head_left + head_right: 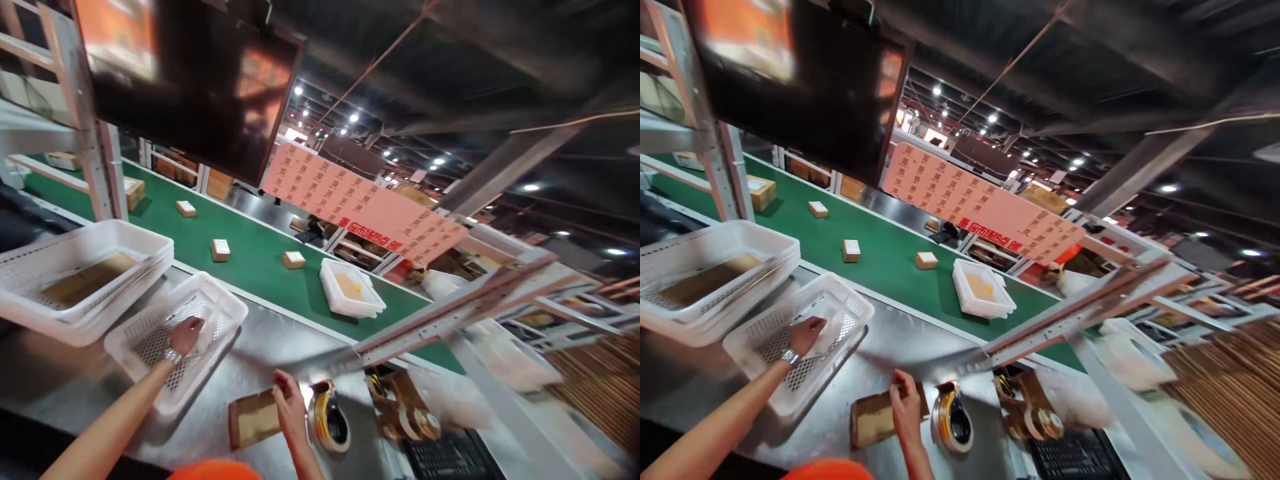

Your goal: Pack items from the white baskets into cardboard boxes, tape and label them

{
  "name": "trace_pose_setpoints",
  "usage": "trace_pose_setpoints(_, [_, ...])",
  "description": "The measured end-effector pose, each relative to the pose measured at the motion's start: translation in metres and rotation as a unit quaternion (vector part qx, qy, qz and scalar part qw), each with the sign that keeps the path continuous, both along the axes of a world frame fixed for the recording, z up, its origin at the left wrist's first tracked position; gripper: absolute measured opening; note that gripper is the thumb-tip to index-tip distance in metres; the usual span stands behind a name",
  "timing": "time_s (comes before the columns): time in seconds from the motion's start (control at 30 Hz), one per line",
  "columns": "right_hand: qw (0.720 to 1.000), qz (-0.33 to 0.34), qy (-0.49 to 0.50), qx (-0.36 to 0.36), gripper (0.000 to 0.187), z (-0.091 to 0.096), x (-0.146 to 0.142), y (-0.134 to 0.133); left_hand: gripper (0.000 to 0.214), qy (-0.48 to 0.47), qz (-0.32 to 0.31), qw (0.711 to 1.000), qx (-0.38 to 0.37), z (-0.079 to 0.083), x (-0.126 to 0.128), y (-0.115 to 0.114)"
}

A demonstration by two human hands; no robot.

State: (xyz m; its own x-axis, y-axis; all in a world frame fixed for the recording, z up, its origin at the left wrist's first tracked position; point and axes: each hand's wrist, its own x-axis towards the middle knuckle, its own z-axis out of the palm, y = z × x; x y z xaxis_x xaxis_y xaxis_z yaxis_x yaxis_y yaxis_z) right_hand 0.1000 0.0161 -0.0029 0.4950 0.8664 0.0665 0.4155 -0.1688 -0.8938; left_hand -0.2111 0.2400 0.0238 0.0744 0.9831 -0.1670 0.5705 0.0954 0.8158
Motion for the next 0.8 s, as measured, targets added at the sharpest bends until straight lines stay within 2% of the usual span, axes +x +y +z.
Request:
trace_pose_setpoints(0.1, [0.996, 0.064, 0.057, 0.018, 0.048, 0.028, -0.045, 0.031, 0.034, -0.109, -0.010, 0.994, 0.010, 0.005, 0.022, -0.019])
trace_pose_setpoints(0.2, [0.984, 0.127, 0.116, 0.037, 0.061, 0.044, -0.083, 0.058, 0.046, -0.260, -0.059, 0.964, 0.011, 0.019, 0.047, -0.049])
trace_pose_setpoints(0.3, [0.978, 0.135, 0.156, 0.029, 0.064, 0.044, -0.099, 0.074, 0.052, -0.315, -0.119, 0.942, -0.002, 0.027, 0.062, -0.072])
trace_pose_setpoints(0.4, [0.979, 0.098, 0.180, 0.003, 0.057, 0.034, -0.088, 0.079, 0.054, -0.315, -0.127, 0.940, -0.005, 0.020, 0.063, -0.075])
trace_pose_setpoints(0.47, [0.982, 0.059, 0.178, -0.017, 0.058, 0.028, -0.070, 0.077, 0.054, -0.300, -0.118, 0.946, -0.013, 0.010, 0.057, -0.066])
trace_pose_setpoints(0.53, [0.985, -0.010, 0.169, -0.020, 0.058, 0.025, -0.047, 0.075, 0.050, -0.266, -0.131, 0.955, -0.016, -0.004, 0.048, -0.050])
trace_pose_setpoints(0.63, [0.978, -0.124, 0.166, -0.007, 0.060, 0.025, -0.015, 0.073, 0.037, -0.160, -0.149, 0.976, -0.003, -0.027, 0.030, -0.012])
trace_pose_setpoints(0.73, [0.973, -0.183, 0.141, -0.004, 0.064, 0.027, 0.009, 0.069, 0.021, -0.017, -0.065, 0.998, 0.019, -0.050, 0.007, 0.039])
trace_pose_setpoints(0.8, [0.971, -0.203, 0.123, -0.006, 0.067, 0.027, 0.020, 0.065, 0.016, 0.032, -0.015, 0.999, 0.034, -0.061, -0.008, 0.072])
